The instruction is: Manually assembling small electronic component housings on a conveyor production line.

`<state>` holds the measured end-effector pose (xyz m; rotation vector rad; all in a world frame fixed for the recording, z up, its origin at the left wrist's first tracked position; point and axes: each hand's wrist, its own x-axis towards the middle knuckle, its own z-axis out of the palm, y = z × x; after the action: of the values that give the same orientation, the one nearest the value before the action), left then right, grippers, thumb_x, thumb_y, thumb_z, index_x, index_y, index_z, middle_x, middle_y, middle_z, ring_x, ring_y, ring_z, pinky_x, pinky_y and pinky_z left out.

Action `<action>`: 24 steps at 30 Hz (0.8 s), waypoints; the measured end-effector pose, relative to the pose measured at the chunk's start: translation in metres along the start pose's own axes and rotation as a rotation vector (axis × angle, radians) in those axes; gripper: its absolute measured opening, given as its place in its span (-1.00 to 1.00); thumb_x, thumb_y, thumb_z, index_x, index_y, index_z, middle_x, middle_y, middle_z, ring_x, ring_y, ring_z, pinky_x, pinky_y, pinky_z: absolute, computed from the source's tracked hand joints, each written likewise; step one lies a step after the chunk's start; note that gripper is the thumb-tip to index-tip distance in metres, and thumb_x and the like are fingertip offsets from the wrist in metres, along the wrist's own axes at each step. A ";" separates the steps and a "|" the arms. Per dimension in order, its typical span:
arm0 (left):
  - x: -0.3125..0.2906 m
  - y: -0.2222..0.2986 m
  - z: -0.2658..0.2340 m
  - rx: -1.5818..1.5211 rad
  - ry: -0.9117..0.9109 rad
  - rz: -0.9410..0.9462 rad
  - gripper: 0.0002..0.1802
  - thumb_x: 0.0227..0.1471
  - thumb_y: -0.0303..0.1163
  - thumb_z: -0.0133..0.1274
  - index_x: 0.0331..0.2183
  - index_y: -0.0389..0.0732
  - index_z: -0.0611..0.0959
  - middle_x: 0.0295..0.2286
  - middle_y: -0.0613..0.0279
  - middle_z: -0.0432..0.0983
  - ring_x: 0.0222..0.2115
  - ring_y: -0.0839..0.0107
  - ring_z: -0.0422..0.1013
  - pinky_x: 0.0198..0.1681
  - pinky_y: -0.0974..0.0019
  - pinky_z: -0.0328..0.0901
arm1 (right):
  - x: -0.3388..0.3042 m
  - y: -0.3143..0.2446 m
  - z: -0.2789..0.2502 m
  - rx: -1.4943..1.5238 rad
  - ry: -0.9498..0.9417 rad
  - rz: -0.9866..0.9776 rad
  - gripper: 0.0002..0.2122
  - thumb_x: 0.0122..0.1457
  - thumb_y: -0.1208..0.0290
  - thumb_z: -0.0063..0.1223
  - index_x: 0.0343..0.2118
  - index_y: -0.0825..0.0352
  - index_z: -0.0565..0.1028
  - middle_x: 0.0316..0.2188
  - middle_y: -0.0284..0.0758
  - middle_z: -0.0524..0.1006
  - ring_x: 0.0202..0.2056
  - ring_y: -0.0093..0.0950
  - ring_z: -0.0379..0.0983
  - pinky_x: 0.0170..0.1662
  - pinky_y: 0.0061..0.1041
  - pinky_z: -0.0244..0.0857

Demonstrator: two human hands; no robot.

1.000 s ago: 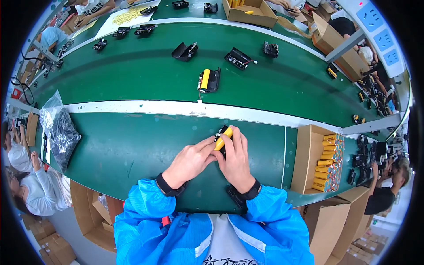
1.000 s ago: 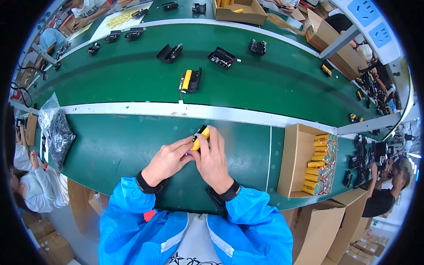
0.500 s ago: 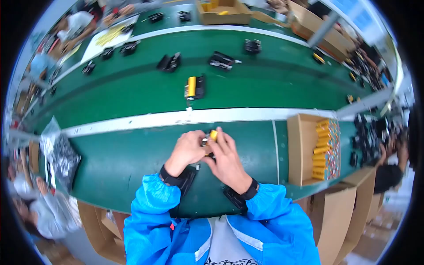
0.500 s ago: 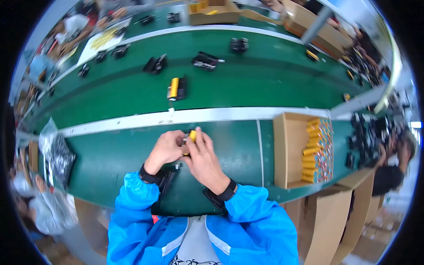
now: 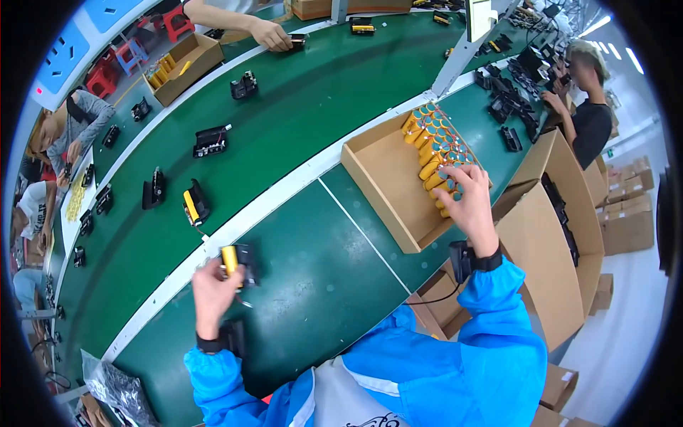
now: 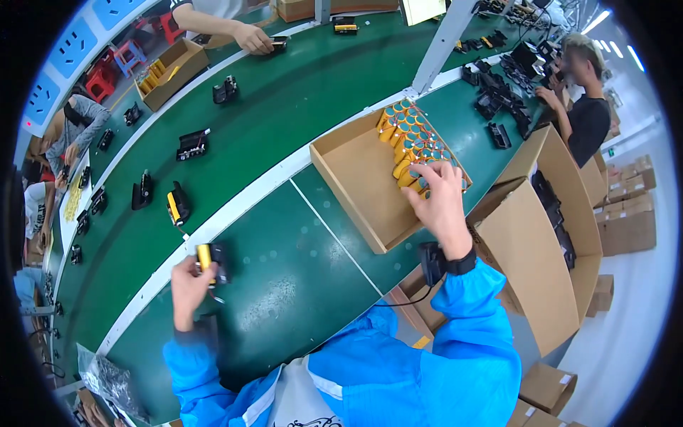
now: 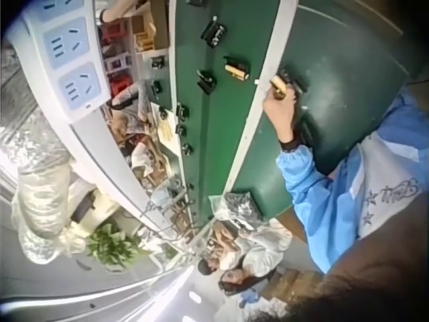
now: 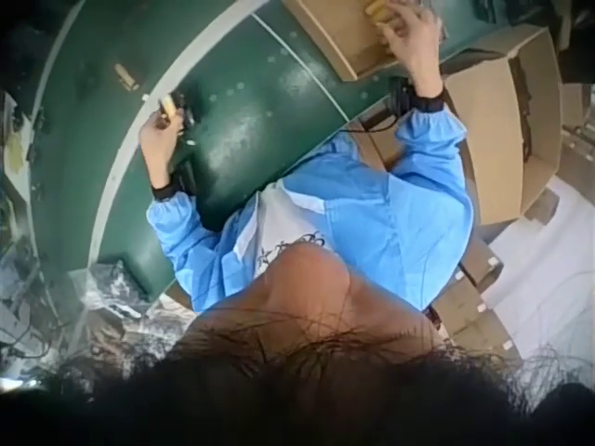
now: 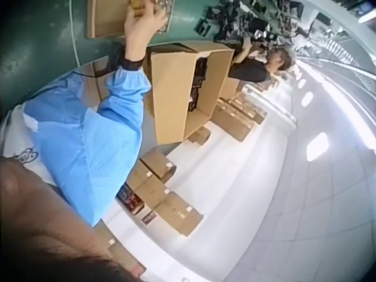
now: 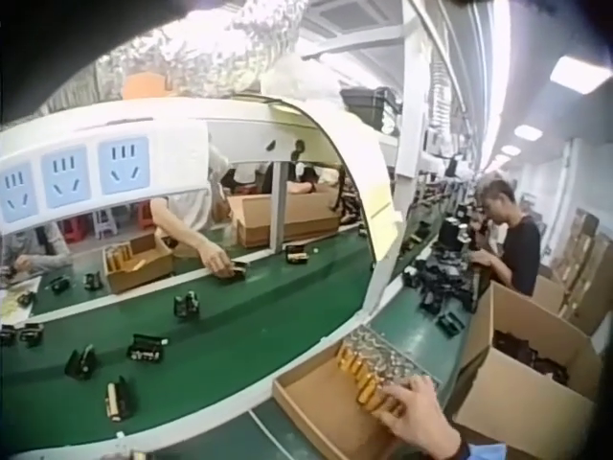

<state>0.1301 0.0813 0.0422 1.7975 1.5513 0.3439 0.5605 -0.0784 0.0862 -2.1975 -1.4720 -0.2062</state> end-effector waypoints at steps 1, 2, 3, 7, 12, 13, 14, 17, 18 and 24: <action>0.001 -0.005 -0.011 -0.097 0.018 -0.084 -0.64 -0.08 -0.26 0.31 -0.47 -0.40 0.59 -0.68 0.29 0.46 -0.66 0.57 0.33 -0.60 0.37 0.22 | 0.003 0.011 0.000 -0.035 -0.048 0.014 -0.67 -0.08 0.54 0.28 -0.16 0.23 0.60 -0.22 -0.26 0.50 -0.11 -0.21 0.38 0.00 -0.22 0.25; 0.003 -0.019 -0.026 -0.088 0.045 -0.104 -0.64 -0.08 -0.26 0.31 -0.47 -0.40 0.59 -0.68 0.29 0.46 -0.66 0.57 0.33 -0.60 0.37 0.22 | 0.007 0.015 0.000 -0.007 -0.055 -0.005 -0.67 -0.08 0.54 0.28 -0.16 0.23 0.60 -0.22 -0.26 0.50 -0.11 -0.21 0.38 0.00 -0.22 0.25; 0.012 -0.037 -0.043 -0.087 0.142 -0.058 -0.64 -0.07 -0.27 0.30 -0.50 -0.40 0.58 -0.68 0.29 0.46 -0.65 0.58 0.36 -0.59 0.40 0.23 | 0.011 0.016 0.000 -0.028 -0.033 -0.040 -0.65 -0.08 0.54 0.28 -0.14 0.23 0.59 -0.25 -0.24 0.50 -0.14 -0.20 0.39 -0.01 -0.23 0.25; 0.043 -0.099 -0.089 0.009 0.390 -0.133 -0.57 -0.07 -0.17 0.27 -0.49 -0.42 0.60 -0.66 0.17 0.50 -0.64 0.47 0.43 -0.56 0.33 0.30 | 0.021 0.037 -0.008 -0.018 -0.042 -0.172 -0.72 -0.06 0.56 0.25 -0.20 0.26 0.61 -0.36 -0.19 0.51 -0.24 -0.17 0.42 -0.11 -0.28 0.28; 0.062 -0.126 -0.135 0.414 0.385 -0.404 -0.62 -0.09 -0.21 0.21 -0.40 -0.40 0.64 -0.51 -0.04 0.59 -0.50 0.10 0.53 -0.38 0.08 0.42 | 0.024 0.019 -0.022 0.023 -0.085 -0.186 -0.84 -0.03 0.60 0.21 -0.33 0.31 0.62 -0.37 -0.18 0.50 -0.25 -0.16 0.43 -0.14 -0.29 0.31; 0.069 -0.106 -0.132 0.406 0.390 -0.397 -0.62 -0.09 -0.21 0.21 -0.40 -0.40 0.64 -0.51 -0.04 0.59 -0.50 0.10 0.53 -0.38 0.08 0.42 | 0.026 0.018 -0.025 0.046 -0.033 -0.201 -0.87 0.00 0.59 0.20 -0.34 0.33 0.61 -0.37 -0.20 0.50 -0.25 -0.19 0.43 -0.13 -0.30 0.31; 0.072 -0.070 -0.124 0.615 0.558 -0.262 -0.66 -0.09 -0.28 0.18 -0.31 -0.35 0.63 -0.37 -0.12 0.56 -0.37 0.02 0.51 -0.30 0.03 0.42 | 0.027 0.018 -0.025 0.072 0.018 -0.216 -0.90 0.03 0.59 0.19 -0.35 0.34 0.59 -0.38 -0.21 0.50 -0.25 -0.21 0.44 -0.11 -0.31 0.31; 0.111 0.000 -0.094 0.625 0.589 0.222 -0.50 -0.14 -0.37 0.14 -0.05 -0.15 0.56 -0.16 -0.11 0.48 -0.12 -0.04 0.43 -0.11 -0.04 0.39 | 0.025 0.015 -0.025 0.296 0.098 -0.142 -0.95 0.13 0.53 0.14 -0.36 0.36 0.55 -0.37 -0.24 0.50 -0.24 -0.27 0.44 -0.09 -0.33 0.31; 0.125 0.016 -0.087 0.585 0.477 0.347 -0.45 -0.15 -0.36 0.17 -0.02 -0.05 0.54 -0.16 -0.07 0.48 -0.10 -0.10 0.40 -0.05 -0.10 0.33 | 0.025 0.013 -0.021 0.524 0.115 -0.056 -0.93 0.19 0.48 0.11 -0.36 0.36 0.53 -0.36 -0.26 0.49 -0.23 -0.30 0.44 -0.07 -0.35 0.31; 0.207 0.068 -0.014 0.880 0.371 0.409 -0.54 -0.06 -0.36 0.11 -0.03 0.05 0.59 -0.05 0.07 0.39 0.08 0.06 0.21 0.08 0.01 0.16 | 0.001 -0.054 -0.053 1.244 0.460 0.219 -0.78 0.38 0.27 -0.10 -0.36 0.29 0.41 -0.50 -0.42 0.43 -0.40 -0.53 0.40 -0.21 -0.52 0.31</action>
<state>0.2213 0.2799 0.0456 2.8876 1.7164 0.1940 0.5199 -0.0858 0.1497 -1.1438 -0.7178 0.2260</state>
